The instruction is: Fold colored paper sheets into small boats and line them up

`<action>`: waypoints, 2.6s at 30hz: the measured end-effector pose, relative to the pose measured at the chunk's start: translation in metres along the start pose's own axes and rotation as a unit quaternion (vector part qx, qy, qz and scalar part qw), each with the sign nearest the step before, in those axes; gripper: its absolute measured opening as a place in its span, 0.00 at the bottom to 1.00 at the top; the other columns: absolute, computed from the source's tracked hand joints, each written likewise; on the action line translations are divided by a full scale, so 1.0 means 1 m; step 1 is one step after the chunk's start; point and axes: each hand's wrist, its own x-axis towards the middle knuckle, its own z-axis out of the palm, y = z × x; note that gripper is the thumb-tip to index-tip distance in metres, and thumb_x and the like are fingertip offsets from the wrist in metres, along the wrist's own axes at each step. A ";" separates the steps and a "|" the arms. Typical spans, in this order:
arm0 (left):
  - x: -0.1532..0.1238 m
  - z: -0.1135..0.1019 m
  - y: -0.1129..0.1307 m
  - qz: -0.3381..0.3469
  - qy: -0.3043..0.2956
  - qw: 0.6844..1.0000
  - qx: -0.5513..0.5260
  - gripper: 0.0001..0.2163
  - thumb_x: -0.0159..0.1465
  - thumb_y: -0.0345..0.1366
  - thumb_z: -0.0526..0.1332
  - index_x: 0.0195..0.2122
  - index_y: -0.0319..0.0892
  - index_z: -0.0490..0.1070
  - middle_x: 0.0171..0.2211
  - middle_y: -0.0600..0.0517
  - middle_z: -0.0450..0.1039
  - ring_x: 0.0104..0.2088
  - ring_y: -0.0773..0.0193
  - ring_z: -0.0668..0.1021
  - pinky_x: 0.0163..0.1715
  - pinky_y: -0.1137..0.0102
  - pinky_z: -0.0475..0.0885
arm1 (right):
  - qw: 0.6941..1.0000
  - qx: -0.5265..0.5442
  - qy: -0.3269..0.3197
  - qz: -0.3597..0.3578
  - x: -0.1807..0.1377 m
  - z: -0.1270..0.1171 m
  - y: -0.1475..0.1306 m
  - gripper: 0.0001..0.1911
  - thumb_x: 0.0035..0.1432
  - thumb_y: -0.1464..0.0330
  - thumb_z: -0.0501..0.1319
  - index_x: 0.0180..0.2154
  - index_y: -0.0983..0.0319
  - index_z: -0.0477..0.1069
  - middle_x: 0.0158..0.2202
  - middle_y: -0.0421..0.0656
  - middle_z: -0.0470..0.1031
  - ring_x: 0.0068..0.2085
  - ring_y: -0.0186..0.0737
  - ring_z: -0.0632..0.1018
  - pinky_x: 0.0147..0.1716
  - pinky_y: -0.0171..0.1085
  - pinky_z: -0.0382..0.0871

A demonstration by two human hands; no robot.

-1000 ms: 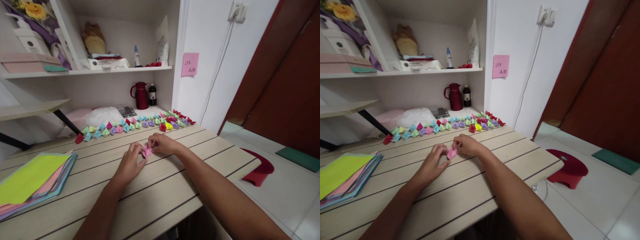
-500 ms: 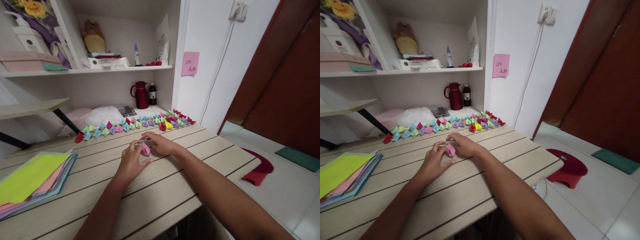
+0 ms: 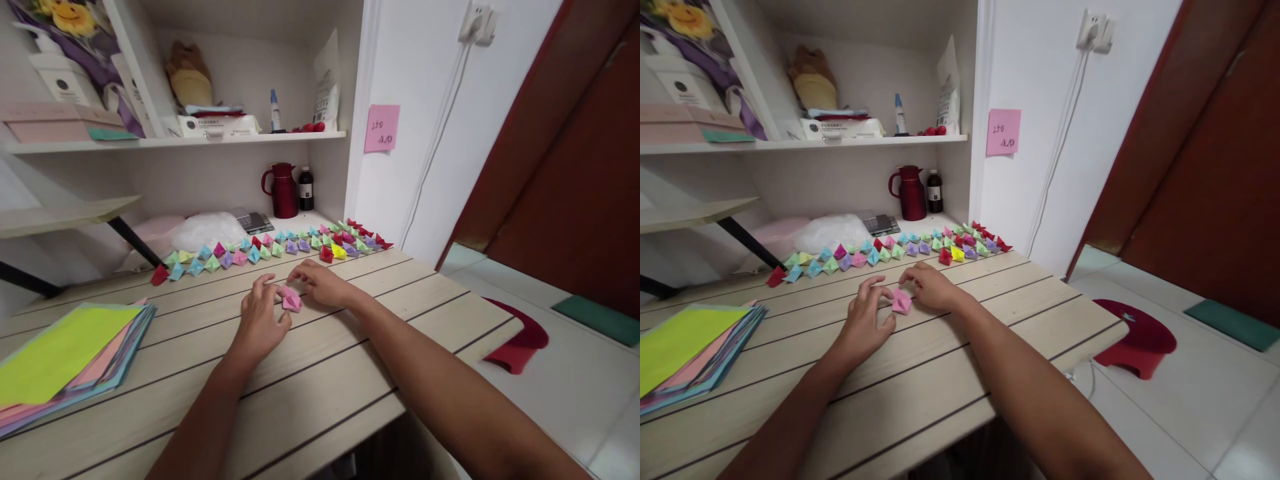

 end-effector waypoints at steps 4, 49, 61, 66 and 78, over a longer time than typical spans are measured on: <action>0.001 0.001 0.000 -0.018 0.038 0.999 -0.003 0.13 0.55 0.34 0.63 0.39 0.46 0.62 0.57 0.42 0.60 0.59 0.49 0.67 0.52 0.51 0.65 | 0.996 0.019 -0.023 -0.088 0.005 0.007 -0.002 0.32 0.49 0.83 0.54 0.56 0.58 0.63 0.57 0.46 0.63 0.57 0.42 0.65 0.54 0.41 0.59; 0.000 -0.007 0.000 0.002 -0.077 0.997 0.005 0.04 0.61 0.30 0.57 0.30 0.44 0.69 0.34 0.50 0.73 0.37 0.59 0.72 0.37 0.66 0.65 | 0.989 0.101 -0.049 0.092 -0.009 -0.008 -0.001 0.01 0.48 0.73 0.65 0.27 0.63 0.74 0.27 0.38 0.75 0.31 0.34 0.74 0.32 0.31 0.63; 0.004 0.000 -0.005 -0.045 -0.058 0.997 -0.026 0.06 0.57 0.29 0.59 0.24 0.44 0.69 0.29 0.52 0.74 0.34 0.62 0.74 0.36 0.68 0.67 | 0.990 0.098 -0.053 0.089 -0.009 -0.007 0.000 0.02 0.47 0.75 0.64 0.26 0.63 0.73 0.26 0.37 0.75 0.30 0.34 0.74 0.33 0.31 0.63; 0.004 -0.001 -0.004 -0.049 -0.062 0.996 -0.033 0.05 0.58 0.31 0.59 0.25 0.44 0.68 0.29 0.53 0.73 0.34 0.62 0.75 0.35 0.68 0.67 | 0.992 0.093 -0.048 0.072 -0.008 -0.004 0.000 0.03 0.48 0.76 0.64 0.27 0.63 0.73 0.27 0.37 0.75 0.32 0.34 0.74 0.34 0.31 0.64; 0.000 -0.001 -0.006 -0.056 -0.064 0.991 -0.108 0.11 0.57 0.30 0.60 0.38 0.47 0.61 0.30 0.58 0.71 0.31 0.66 0.77 0.31 0.72 0.68 | 0.996 0.072 0.002 0.048 -0.007 0.000 0.000 0.19 0.49 0.81 0.62 0.44 0.61 0.70 0.46 0.44 0.70 0.36 0.34 0.75 0.38 0.34 0.68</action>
